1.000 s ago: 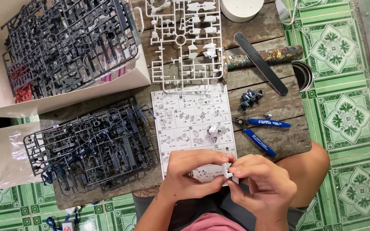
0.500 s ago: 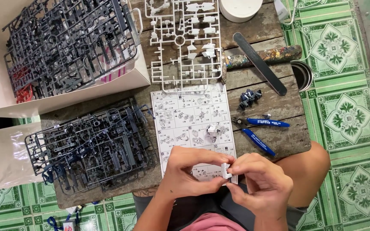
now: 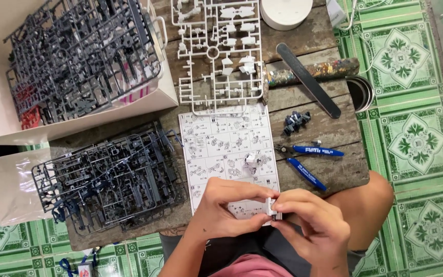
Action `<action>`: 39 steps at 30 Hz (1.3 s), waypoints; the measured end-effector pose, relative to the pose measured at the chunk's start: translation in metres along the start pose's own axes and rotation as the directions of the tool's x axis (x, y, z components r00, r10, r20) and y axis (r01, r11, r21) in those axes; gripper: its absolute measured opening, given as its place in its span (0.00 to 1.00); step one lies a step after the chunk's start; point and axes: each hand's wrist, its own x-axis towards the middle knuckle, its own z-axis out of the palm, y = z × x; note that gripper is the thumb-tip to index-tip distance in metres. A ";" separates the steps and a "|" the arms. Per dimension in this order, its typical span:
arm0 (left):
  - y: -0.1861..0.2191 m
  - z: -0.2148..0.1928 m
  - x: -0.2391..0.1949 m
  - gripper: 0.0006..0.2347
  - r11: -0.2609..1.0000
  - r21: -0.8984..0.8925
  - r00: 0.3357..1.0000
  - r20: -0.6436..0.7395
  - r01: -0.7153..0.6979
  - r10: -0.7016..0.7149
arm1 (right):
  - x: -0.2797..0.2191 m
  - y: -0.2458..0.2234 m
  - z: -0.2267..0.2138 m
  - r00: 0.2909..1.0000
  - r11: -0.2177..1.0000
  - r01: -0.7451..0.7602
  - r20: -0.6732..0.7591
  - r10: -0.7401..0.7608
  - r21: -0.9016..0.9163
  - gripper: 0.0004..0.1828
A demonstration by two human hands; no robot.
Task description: Assembling a plastic model kit by cutting parts from sprues and joining them together following instructions.
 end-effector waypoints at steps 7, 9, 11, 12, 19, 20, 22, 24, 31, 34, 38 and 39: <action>-0.002 0.003 0.003 0.09 0.996 -0.035 0.996 -0.032 0.083 -0.084 | 0.012 0.001 -0.009 1.000 0.999 0.017 0.027 -0.015 -0.047 0.10; -0.002 0.003 0.006 0.09 0.997 -0.037 0.996 -0.049 0.067 -0.069 | 0.017 0.003 -0.014 0.995 0.998 0.039 0.098 -0.034 -0.041 0.02; -0.003 0.004 0.007 0.09 0.998 -0.004 0.997 -0.038 0.069 -0.070 | 0.021 0.006 -0.015 0.994 0.999 0.034 0.105 -0.033 -0.011 0.02; -0.004 0.004 0.008 0.09 0.997 0.029 0.997 -0.022 0.068 -0.067 | 0.022 0.008 -0.016 0.994 0.999 0.031 0.107 -0.033 0.017 0.02; -0.006 0.000 0.017 0.10 0.986 -0.007 0.986 -0.012 0.167 -0.168 | 0.039 0.017 -0.018 0.988 0.997 0.015 0.153 -0.027 0.082 0.03; -0.007 0.000 0.015 0.11 0.981 0.000 0.981 -0.030 0.194 -0.194 | 0.042 0.016 -0.017 0.988 0.995 0.008 0.150 -0.023 0.102 0.02; -0.010 0.001 0.014 0.11 0.974 0.005 0.973 -0.047 0.225 -0.224 | 0.044 0.018 -0.014 0.989 0.992 -0.004 0.147 -0.014 0.125 0.02; -0.011 0.003 0.013 0.10 0.972 -0.052 0.964 -0.128 0.230 -0.235 | 0.045 0.023 -0.010 0.997 0.984 -0.018 0.083 0.003 0.177 0.04; -0.008 0.001 0.023 0.10 0.964 -0.015 0.957 -0.122 0.264 -0.264 | 0.058 0.027 -0.018 0.988 0.985 -0.088 0.139 0.067 0.147 0.04; -0.005 0.000 0.028 0.08 0.946 -0.071 0.940 -0.113 0.316 -0.323 | 0.063 0.030 -0.021 0.973 0.964 -0.136 0.214 0.086 0.229 0.05; -0.001 -0.001 0.034 0.09 0.881 -0.192 0.882 -0.116 0.432 -0.457 | 0.071 0.027 -0.023 0.961 0.947 -0.216 0.222 0.164 0.237 0.03; 0.001 -0.001 0.034 0.09 0.869 -0.194 0.868 -0.123 0.455 -0.481 | 0.073 0.027 -0.026 0.946 0.941 -0.232 0.281 0.160 0.246 0.04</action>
